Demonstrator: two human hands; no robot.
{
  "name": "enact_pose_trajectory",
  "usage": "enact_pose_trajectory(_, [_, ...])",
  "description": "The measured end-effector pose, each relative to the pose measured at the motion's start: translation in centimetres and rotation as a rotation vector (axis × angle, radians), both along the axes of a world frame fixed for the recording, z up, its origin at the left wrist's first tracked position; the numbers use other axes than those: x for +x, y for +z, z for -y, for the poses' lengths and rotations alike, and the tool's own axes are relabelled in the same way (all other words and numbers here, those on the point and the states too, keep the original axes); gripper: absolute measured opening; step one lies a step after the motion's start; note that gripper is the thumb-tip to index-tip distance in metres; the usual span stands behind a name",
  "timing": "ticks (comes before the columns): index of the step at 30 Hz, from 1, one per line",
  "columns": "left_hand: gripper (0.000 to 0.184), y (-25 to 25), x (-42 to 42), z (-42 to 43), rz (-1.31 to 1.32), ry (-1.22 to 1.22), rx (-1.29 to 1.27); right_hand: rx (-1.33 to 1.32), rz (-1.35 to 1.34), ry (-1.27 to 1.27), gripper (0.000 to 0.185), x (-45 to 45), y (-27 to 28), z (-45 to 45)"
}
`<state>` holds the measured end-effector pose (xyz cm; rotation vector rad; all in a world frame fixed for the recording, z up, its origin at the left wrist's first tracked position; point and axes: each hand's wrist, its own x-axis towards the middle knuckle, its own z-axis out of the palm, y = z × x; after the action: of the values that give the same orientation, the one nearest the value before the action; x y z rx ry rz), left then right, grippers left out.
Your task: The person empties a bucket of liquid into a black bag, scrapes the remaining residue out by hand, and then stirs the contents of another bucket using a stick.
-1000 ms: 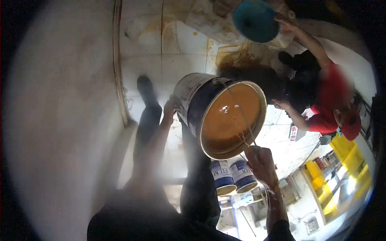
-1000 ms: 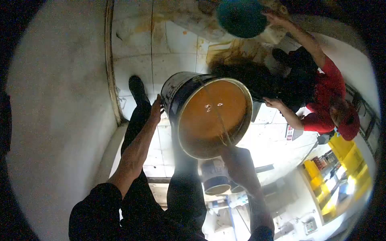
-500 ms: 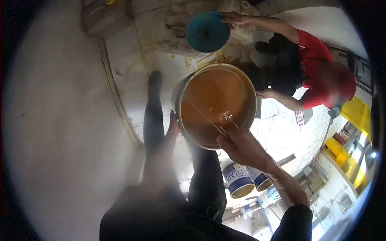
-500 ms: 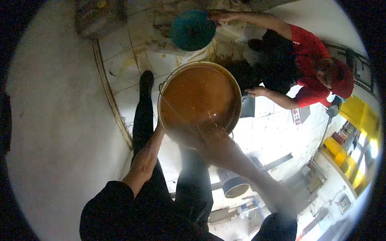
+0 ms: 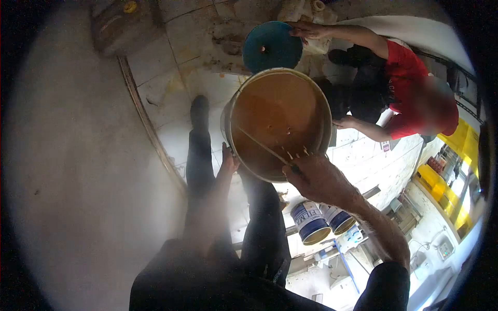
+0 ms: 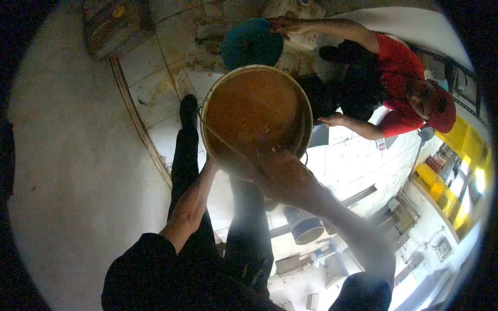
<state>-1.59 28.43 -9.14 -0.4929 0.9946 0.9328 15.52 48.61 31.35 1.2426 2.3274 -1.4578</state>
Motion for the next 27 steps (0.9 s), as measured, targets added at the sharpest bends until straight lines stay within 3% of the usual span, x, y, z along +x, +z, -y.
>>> enact_pose_trajectory(6, [0.061,2.1,-0.9,0.2,-0.054,-0.041,-0.001,-0.251,0.077,-0.176,0.021,-1.8,0.3,-2.3])
enact_pose_trajectory(10, [0.056,1.3,-1.5,3.0,-0.385,-0.149,0.194,-0.024,-0.021,-0.116,0.021,-1.6,0.1,-2.5])
enact_pose_trajectory(12, [0.054,0.6,-2.3,3.7,0.056,-0.041,-0.092,-0.2,0.182,-0.024,0.023,-2.2,1.3,-3.6])
enact_pose_trajectory(15, [0.055,4.2,-1.8,3.0,-0.029,-0.061,-0.139,-0.106,0.075,-0.103,0.027,-2.0,1.1,-3.4])
enact_pose_trajectory(17, [0.058,5.2,-2.1,3.0,-0.005,-0.068,-0.158,-0.255,0.21,-0.054,0.03,-2.3,1.7,-3.7])
enact_pose_trajectory(20, [0.059,5.7,-2.7,3.4,0.088,-0.1,-0.148,0.072,-0.035,-0.154,0.032,-1.9,1.5,-3.4])
enact_pose_trajectory(22, [0.063,6.8,-2.5,3.4,0.085,-0.089,-0.087,-0.157,0.159,-0.11,0.032,-2.1,2.6,-4.2])
enact_pose_trajectory(27, [0.065,6.5,-2.6,4.0,0.112,-0.084,-0.109,-0.138,0.148,-0.091,0.032,-1.8,2.1,-3.9])
